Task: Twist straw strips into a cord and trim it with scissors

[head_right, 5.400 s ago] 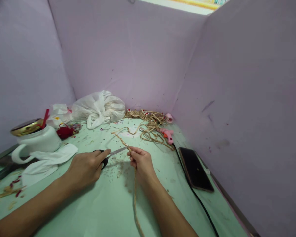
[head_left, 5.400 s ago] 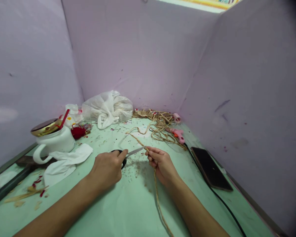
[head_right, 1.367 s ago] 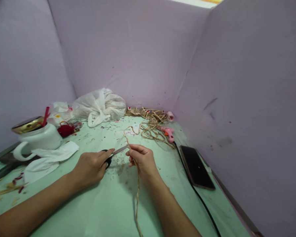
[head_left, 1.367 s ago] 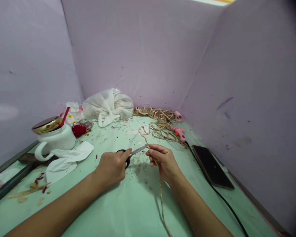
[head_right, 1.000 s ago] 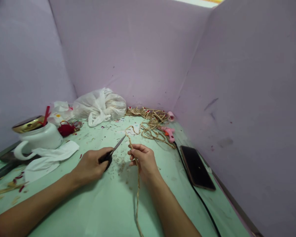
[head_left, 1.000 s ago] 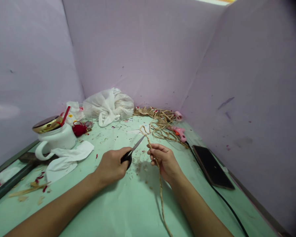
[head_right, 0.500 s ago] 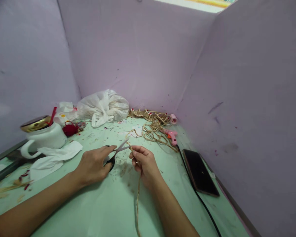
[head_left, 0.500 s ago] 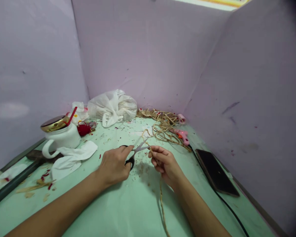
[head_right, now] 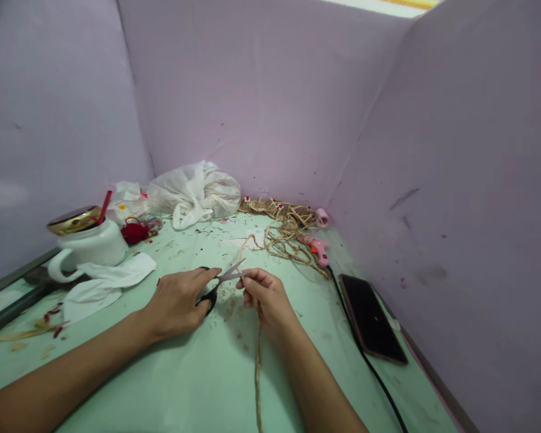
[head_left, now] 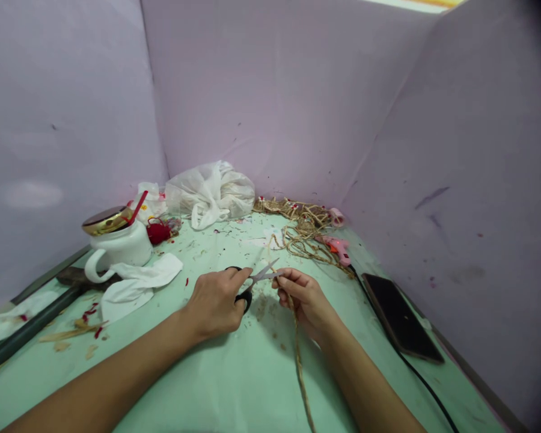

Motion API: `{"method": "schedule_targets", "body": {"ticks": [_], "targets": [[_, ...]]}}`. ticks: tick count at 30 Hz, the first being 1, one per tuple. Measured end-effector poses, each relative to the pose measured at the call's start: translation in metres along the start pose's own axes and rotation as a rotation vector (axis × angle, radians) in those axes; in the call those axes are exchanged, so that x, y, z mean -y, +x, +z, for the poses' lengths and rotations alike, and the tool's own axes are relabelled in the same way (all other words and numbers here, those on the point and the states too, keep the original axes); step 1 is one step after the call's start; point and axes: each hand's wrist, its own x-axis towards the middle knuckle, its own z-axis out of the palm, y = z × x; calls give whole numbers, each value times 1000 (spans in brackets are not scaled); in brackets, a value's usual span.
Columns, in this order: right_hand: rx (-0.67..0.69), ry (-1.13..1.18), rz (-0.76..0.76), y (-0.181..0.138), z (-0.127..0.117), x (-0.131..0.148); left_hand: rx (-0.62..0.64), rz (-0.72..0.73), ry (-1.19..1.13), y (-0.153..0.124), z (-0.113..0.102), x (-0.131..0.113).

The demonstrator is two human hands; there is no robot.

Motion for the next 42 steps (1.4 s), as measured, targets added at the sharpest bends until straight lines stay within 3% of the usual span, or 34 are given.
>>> {"method": "schedule_targets", "body": {"ticks": [9,23,42], "targets": [[28,-26,83,-2,-4,4,38,65,-8,-1,-1,1],[9,-59,117,-3,-4,2,-34,150,52,0,-2,2],[47,-134,94,-2,-4,1,82,162,-37,0,-1,10]]}}
